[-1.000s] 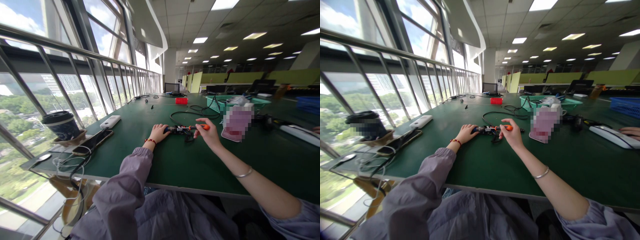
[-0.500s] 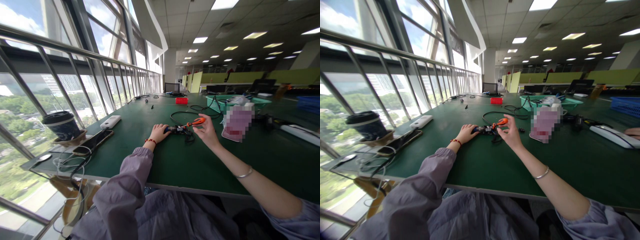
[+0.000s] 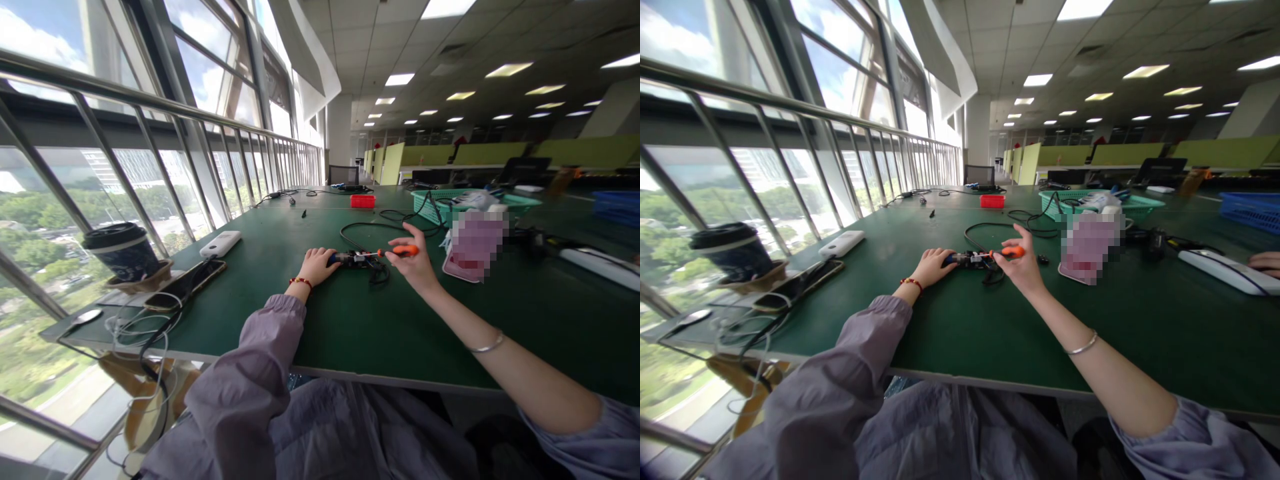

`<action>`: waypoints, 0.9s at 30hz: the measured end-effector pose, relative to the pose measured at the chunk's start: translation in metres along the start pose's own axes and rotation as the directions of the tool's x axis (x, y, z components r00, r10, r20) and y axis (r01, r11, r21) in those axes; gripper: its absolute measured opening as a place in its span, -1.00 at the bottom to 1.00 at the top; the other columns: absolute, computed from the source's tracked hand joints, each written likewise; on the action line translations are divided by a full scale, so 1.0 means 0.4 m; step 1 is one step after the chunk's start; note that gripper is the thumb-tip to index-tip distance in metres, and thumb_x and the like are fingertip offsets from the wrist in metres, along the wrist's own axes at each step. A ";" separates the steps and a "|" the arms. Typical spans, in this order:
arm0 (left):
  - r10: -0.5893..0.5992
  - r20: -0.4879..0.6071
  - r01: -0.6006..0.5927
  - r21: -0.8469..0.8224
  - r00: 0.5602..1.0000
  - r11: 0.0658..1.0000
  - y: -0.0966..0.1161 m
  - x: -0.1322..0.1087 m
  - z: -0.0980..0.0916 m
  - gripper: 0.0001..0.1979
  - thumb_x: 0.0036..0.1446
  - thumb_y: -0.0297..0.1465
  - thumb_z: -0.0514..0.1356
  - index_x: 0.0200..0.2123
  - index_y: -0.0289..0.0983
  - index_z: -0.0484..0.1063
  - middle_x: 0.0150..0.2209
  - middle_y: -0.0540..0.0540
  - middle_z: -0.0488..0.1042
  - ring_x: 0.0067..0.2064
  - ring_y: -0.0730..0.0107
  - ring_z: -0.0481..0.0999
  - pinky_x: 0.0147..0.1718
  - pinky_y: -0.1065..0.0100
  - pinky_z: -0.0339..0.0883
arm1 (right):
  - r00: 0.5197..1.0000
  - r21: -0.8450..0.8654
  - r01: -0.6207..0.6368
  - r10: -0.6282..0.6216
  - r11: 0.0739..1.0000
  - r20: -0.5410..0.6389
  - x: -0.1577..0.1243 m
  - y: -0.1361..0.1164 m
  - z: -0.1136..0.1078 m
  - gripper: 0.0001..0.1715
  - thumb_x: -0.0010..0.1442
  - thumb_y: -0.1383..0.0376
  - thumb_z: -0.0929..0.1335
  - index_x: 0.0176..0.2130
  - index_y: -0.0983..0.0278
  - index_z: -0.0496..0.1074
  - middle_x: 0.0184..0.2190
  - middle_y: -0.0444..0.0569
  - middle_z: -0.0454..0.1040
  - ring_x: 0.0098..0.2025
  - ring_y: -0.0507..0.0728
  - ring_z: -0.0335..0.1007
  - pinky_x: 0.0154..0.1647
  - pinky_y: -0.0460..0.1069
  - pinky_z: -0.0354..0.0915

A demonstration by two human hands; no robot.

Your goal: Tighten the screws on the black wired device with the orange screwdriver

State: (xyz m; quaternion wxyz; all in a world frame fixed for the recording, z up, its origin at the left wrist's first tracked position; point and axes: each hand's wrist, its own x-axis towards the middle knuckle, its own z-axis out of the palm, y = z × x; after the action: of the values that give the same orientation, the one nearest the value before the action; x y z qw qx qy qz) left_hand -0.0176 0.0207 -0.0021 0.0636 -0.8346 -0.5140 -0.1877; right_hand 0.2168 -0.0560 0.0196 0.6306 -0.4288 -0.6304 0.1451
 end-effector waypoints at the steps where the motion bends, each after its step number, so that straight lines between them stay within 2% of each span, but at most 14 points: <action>1: 0.001 -0.001 -0.001 -0.001 1.000 1.000 0.000 0.000 0.000 -0.59 0.21 -0.14 0.05 0.07 -0.15 0.32 -0.07 -0.13 0.41 0.02 0.15 0.33 0.11 0.17 0.05 | 1.000 -0.026 -0.013 0.013 1.000 0.007 0.000 0.001 -0.001 -0.16 -0.08 0.07 0.44 0.13 0.24 0.16 -0.34 -0.08 0.41 -0.35 0.10 0.40 -0.39 -0.02 0.36; 4: 0.002 0.003 -0.002 0.006 1.000 1.000 0.000 0.001 0.000 -0.59 0.21 -0.14 0.05 0.07 -0.16 0.32 -0.06 -0.14 0.41 0.02 0.15 0.33 0.10 0.17 0.05 | 0.996 -0.103 -0.058 0.064 0.993 0.055 -0.005 -0.003 -0.005 -0.46 0.02 0.01 0.37 -0.08 0.27 0.37 -0.54 -0.15 0.34 -0.50 0.05 0.33 -0.43 -0.02 0.32; 6: 0.000 0.005 0.000 0.016 1.000 1.000 0.000 0.001 0.000 -0.58 0.21 -0.14 0.04 0.08 -0.17 0.32 -0.05 -0.14 0.41 0.02 0.15 0.33 0.10 0.18 0.05 | 0.993 -0.105 -0.075 0.084 0.992 0.081 -0.008 -0.006 -0.006 -0.55 0.07 0.00 0.33 -0.19 0.28 0.42 -0.54 -0.13 0.34 -0.52 0.04 0.32 -0.48 -0.04 0.30; 8: -0.001 0.004 0.001 0.021 1.000 1.000 0.001 0.000 0.000 -0.58 0.21 -0.14 0.04 0.08 -0.17 0.32 -0.05 -0.13 0.41 0.02 0.16 0.33 0.11 0.19 0.05 | 0.997 -0.061 -0.051 0.054 0.997 0.059 -0.009 -0.006 -0.003 -0.50 0.03 0.04 0.36 -0.09 0.26 0.38 -0.45 -0.10 0.39 -0.46 0.06 0.36 -0.47 -0.05 0.31; 10: -0.001 0.004 0.001 0.023 1.000 1.000 0.002 0.000 -0.001 -0.58 0.21 -0.14 0.04 0.08 -0.17 0.32 -0.06 -0.13 0.41 0.02 0.17 0.33 0.11 0.19 0.05 | 1.000 -0.010 0.000 0.000 1.000 0.006 -0.007 -0.004 0.000 -0.27 -0.04 0.09 0.42 0.09 0.23 0.23 -0.29 -0.05 0.41 -0.33 0.09 0.41 -0.42 -0.05 0.34; 12: -0.002 0.003 0.002 0.021 1.000 1.000 0.002 -0.001 -0.002 -0.58 0.21 -0.13 0.04 0.08 -0.16 0.32 -0.06 -0.12 0.41 0.02 0.17 0.33 0.11 0.20 0.05 | 0.999 -0.010 0.017 -0.017 1.000 -0.031 -0.005 -0.003 0.000 -0.13 -0.08 0.09 0.43 0.16 0.23 0.13 -0.26 -0.04 0.41 -0.29 0.10 0.41 -0.39 -0.04 0.36; 14: -0.002 0.001 0.002 0.018 1.000 1.000 0.002 -0.001 -0.002 -0.58 0.22 -0.13 0.04 0.08 -0.16 0.32 -0.06 -0.12 0.41 0.02 0.17 0.33 0.11 0.19 0.05 | 0.999 -0.059 -0.033 0.032 0.998 -0.014 -0.006 -0.005 -0.002 -0.24 -0.03 0.05 0.41 0.10 0.26 0.21 -0.41 -0.11 0.39 -0.40 0.08 0.38 -0.42 -0.04 0.34; 17: -0.002 0.004 0.002 0.017 1.000 1.000 0.000 -0.001 -0.002 -0.57 0.22 -0.14 0.04 0.09 -0.17 0.32 -0.06 -0.13 0.41 0.03 0.16 0.32 0.11 0.19 0.05 | 0.992 -0.100 -0.106 0.112 0.989 0.062 -0.010 -0.010 -0.005 -0.48 0.05 -0.02 0.33 -0.10 0.27 0.37 -0.61 -0.18 0.31 -0.60 0.03 0.28 -0.54 -0.05 0.29; 19: -0.002 0.007 0.002 0.019 1.000 1.000 -0.001 -0.001 -0.002 -0.57 0.22 -0.14 0.04 0.09 -0.17 0.31 -0.05 -0.13 0.41 0.03 0.16 0.32 0.11 0.19 0.04 | 0.993 -0.062 -0.093 0.097 0.994 0.061 -0.011 -0.010 -0.003 -0.48 0.05 -0.01 0.34 -0.09 0.25 0.35 -0.56 -0.15 0.37 -0.60 0.03 0.30 -0.55 -0.05 0.29; 22: -0.003 0.006 0.003 0.020 1.000 1.000 -0.002 -0.001 -0.002 -0.58 0.22 -0.15 0.04 0.09 -0.16 0.31 -0.04 -0.11 0.40 0.03 0.17 0.32 0.12 0.19 0.04 | 1.000 -0.023 0.002 -0.002 1.000 -0.009 -0.009 -0.009 0.001 -0.26 -0.04 0.05 0.41 0.08 0.23 0.20 -0.32 -0.05 0.44 -0.40 0.09 0.41 -0.45 -0.04 0.35; 23: -0.002 0.005 0.002 0.019 1.000 1.000 -0.002 -0.001 -0.001 -0.58 0.22 -0.15 0.04 0.09 -0.16 0.31 -0.04 -0.11 0.40 0.03 0.17 0.32 0.12 0.19 0.04 | 1.000 -0.038 0.016 -0.017 0.999 -0.025 -0.008 -0.008 0.002 -0.21 -0.05 0.05 0.41 0.10 0.23 0.17 -0.30 -0.04 0.43 -0.36 0.09 0.41 -0.43 -0.04 0.35; 25: 0.001 0.005 -0.001 0.017 1.000 1.000 -0.001 -0.001 -0.001 -0.58 0.22 -0.14 0.04 0.09 -0.16 0.31 -0.05 -0.12 0.41 0.03 0.17 0.32 0.11 0.19 0.05 | 1.000 -0.103 -0.010 0.008 0.995 -0.025 -0.007 -0.009 0.000 -0.31 -0.02 0.02 0.40 0.04 0.26 0.25 -0.38 -0.08 0.42 -0.39 0.08 0.38 -0.40 -0.03 0.34; 27: 0.005 0.004 -0.005 0.016 1.000 1.000 -0.001 0.000 0.000 -0.58 0.22 -0.14 0.04 0.09 -0.17 0.31 -0.05 -0.13 0.41 0.03 0.16 0.32 0.11 0.18 0.05 | 0.998 -0.151 -0.061 0.060 0.987 -0.008 -0.009 -0.012 -0.002 -0.51 0.03 -0.01 0.36 -0.16 0.28 0.38 -0.47 -0.09 0.41 -0.46 0.06 0.35 -0.40 -0.02 0.32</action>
State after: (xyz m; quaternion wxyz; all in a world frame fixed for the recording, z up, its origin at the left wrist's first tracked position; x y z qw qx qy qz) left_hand -0.0181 0.0210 -0.0022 0.0698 -0.8357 -0.5135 -0.1818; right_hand 0.2155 -0.0616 0.0208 0.5927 -0.4945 -0.6253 0.1154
